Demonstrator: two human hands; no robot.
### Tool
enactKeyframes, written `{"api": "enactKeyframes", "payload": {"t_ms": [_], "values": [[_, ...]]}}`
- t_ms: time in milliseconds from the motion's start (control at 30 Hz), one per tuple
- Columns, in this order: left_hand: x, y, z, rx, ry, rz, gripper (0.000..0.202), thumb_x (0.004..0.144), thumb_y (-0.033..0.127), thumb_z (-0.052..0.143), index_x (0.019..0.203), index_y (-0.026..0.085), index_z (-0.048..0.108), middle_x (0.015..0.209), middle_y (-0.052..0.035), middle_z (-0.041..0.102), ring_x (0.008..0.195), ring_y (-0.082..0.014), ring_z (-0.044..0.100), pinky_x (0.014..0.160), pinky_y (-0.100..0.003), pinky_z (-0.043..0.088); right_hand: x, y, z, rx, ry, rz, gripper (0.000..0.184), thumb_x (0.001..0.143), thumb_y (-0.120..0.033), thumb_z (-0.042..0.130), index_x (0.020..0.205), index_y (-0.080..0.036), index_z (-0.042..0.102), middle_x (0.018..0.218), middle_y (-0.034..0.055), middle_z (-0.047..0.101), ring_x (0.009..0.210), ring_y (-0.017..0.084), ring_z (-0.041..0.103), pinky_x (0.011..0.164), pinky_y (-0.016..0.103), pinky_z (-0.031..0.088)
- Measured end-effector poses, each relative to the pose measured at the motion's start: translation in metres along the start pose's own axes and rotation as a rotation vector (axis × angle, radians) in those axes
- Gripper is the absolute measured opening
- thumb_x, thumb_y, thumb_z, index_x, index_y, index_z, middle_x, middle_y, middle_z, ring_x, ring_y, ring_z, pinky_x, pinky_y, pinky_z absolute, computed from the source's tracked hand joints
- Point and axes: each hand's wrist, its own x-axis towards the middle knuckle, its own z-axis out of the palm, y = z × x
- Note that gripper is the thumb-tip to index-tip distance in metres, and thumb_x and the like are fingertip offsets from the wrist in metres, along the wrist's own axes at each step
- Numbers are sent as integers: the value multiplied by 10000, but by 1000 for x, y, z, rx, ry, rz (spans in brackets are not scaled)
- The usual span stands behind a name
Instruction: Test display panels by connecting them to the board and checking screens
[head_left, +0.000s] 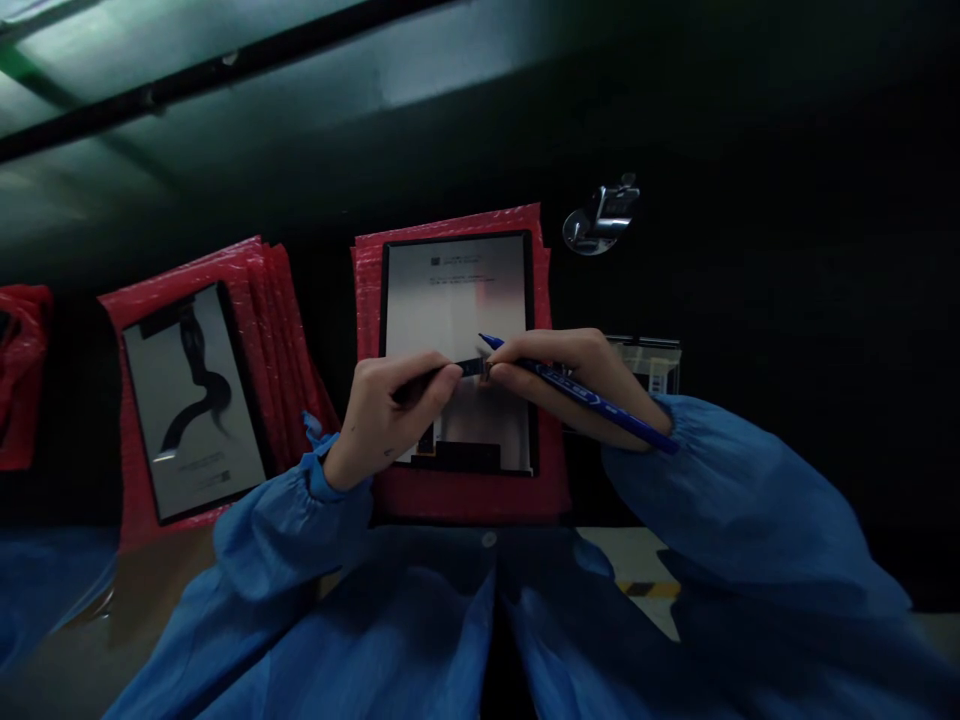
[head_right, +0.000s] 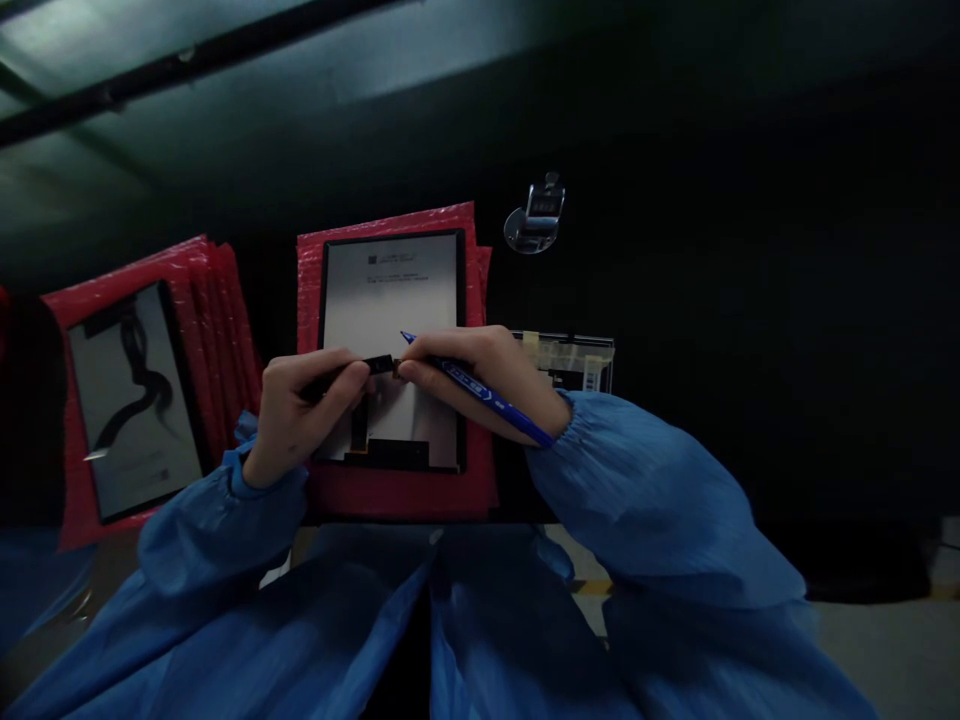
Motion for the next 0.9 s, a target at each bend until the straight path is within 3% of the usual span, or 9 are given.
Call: {"api": "enactKeyframes", "payload": {"t_ms": [167, 333, 900], "values": [[2, 1, -2, 23, 11, -14, 187, 880, 217, 616, 786, 154, 764, 605, 8, 663, 496, -87, 543, 474, -186, 401, 0, -1, 0, -32, -14, 6, 288, 975, -430, 618, 884, -184, 738, 809, 29, 739, 692, 152, 682, 625, 242, 517], [1, 1, 2, 17, 103, -13, 180, 866, 235, 662, 737, 170, 770, 588, 18, 671, 479, -78, 547, 460, -169, 407, 0, 1, 1, -29, -29, -27, 276, 979, -405, 619, 896, -170, 738, 794, 28, 729, 694, 144, 680, 615, 231, 505], [-3, -2, 13, 50, 169, 26, 143, 892, 204, 665, 816, 164, 779, 687, 20, 738, 552, -72, 626, 522, -145, 459, -1, 2, 2, -36, -36, 12, 306, 996, -432, 584, 907, -169, 712, 775, 20, 705, 663, 129, 637, 599, 230, 464]]}}
